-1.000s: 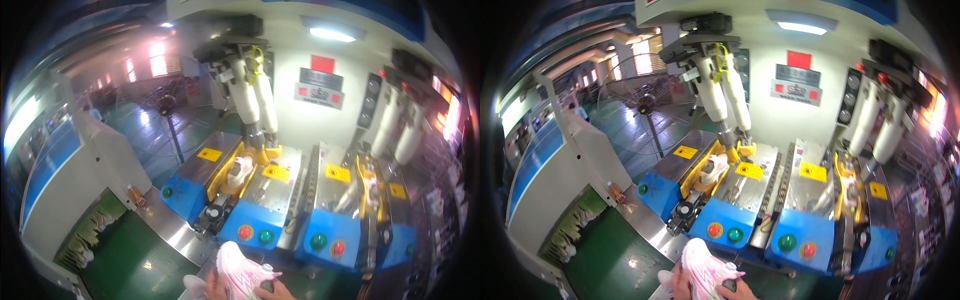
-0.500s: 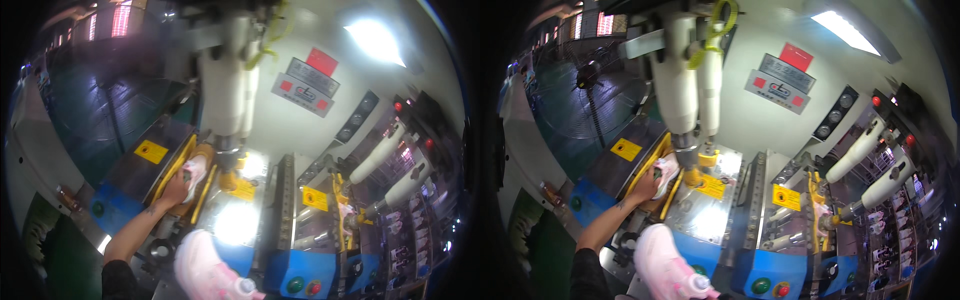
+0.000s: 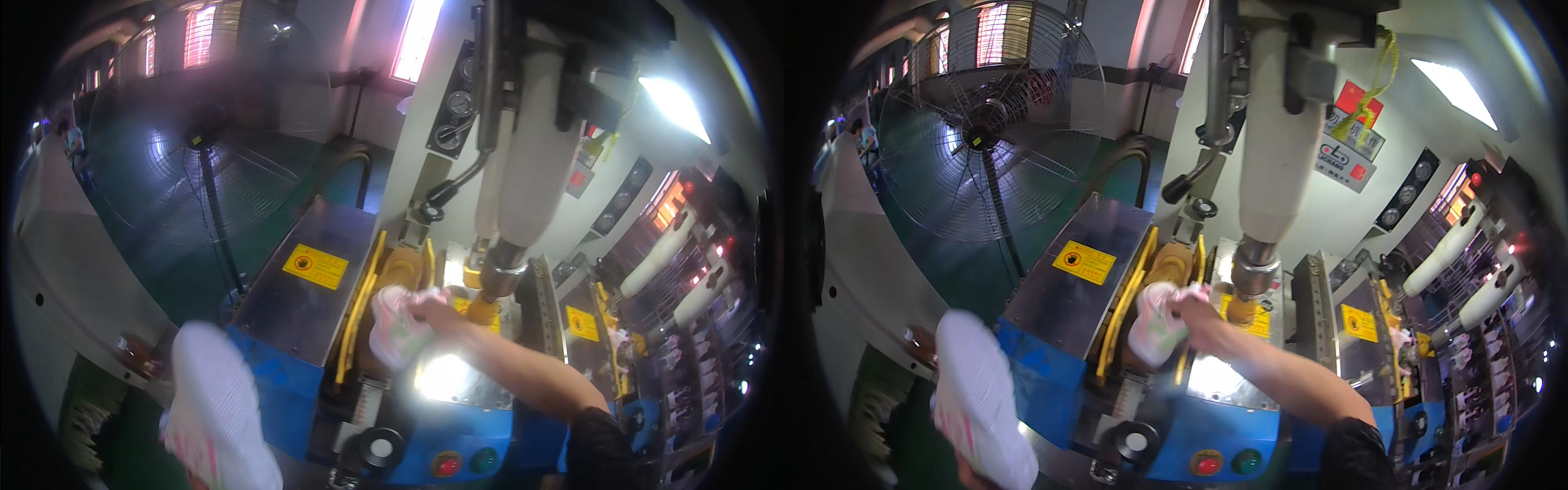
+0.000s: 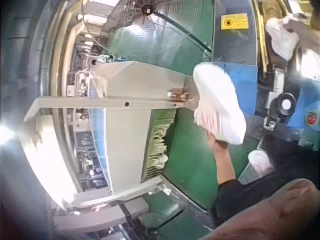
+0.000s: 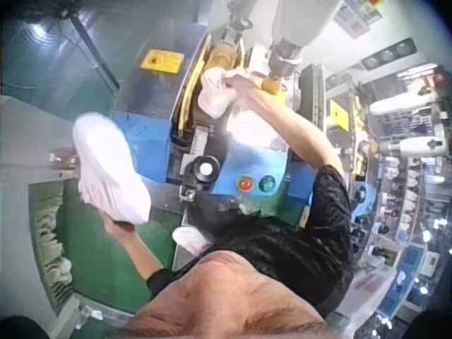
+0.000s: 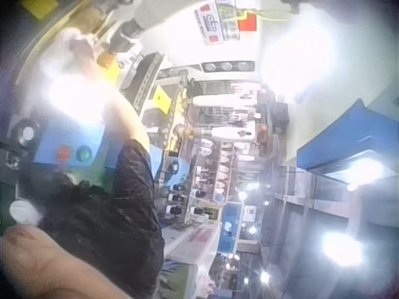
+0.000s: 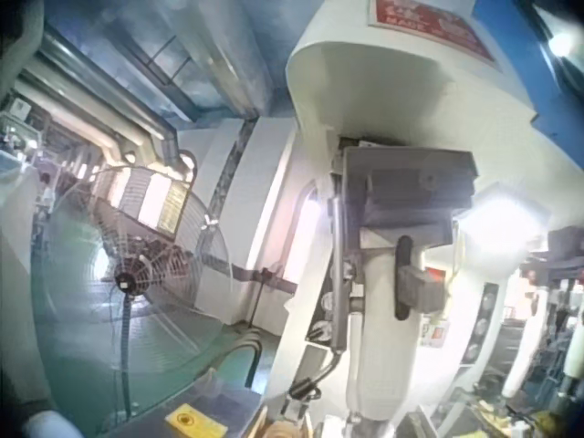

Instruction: The person repeatedly places shoes into a pressing machine, initiates the machine cycle, and then moves the pressed shoes onto a conveyor belt or into a cooling tunnel.

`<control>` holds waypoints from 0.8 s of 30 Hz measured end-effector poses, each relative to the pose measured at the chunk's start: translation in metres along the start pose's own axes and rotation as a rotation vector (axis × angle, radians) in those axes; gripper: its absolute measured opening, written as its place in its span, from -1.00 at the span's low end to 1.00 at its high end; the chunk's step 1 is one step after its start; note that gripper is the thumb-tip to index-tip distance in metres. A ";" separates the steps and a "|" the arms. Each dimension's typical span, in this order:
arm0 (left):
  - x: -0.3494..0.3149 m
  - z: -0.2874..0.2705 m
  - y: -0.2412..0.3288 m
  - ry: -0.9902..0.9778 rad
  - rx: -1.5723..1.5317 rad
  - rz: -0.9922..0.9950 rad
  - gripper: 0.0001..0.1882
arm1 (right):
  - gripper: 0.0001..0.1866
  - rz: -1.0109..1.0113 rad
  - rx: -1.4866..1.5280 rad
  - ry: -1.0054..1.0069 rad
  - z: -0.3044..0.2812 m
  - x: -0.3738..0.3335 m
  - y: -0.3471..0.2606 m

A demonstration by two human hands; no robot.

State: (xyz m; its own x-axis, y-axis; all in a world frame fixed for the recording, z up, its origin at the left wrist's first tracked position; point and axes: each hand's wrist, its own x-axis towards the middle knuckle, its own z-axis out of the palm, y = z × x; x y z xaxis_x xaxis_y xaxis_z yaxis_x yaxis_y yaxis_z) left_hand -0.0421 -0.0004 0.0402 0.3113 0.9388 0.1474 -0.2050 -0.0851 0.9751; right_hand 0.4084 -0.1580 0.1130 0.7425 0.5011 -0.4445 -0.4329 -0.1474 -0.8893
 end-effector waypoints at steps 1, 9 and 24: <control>-0.015 -0.017 0.010 0.089 -0.511 -0.267 -0.51 | -0.40 -0.075 -0.096 0.113 -0.001 0.032 0.012; -0.143 -0.046 -0.018 0.404 -0.161 -0.262 -0.53 | -0.36 -0.691 -0.945 0.522 0.016 0.087 0.100; -0.220 0.006 0.026 0.389 -0.003 -0.224 -0.54 | -0.22 -1.082 -1.320 -0.141 -0.034 -0.197 0.086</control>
State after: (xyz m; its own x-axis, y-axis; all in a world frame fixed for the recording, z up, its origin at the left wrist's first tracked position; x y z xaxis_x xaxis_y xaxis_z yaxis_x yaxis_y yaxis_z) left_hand -0.1102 -0.2112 0.0343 -0.0237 0.9898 -0.1408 -0.1751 0.1345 0.9753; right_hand 0.2422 -0.2989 0.1206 0.3121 0.8938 0.3220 0.9357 -0.2306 -0.2669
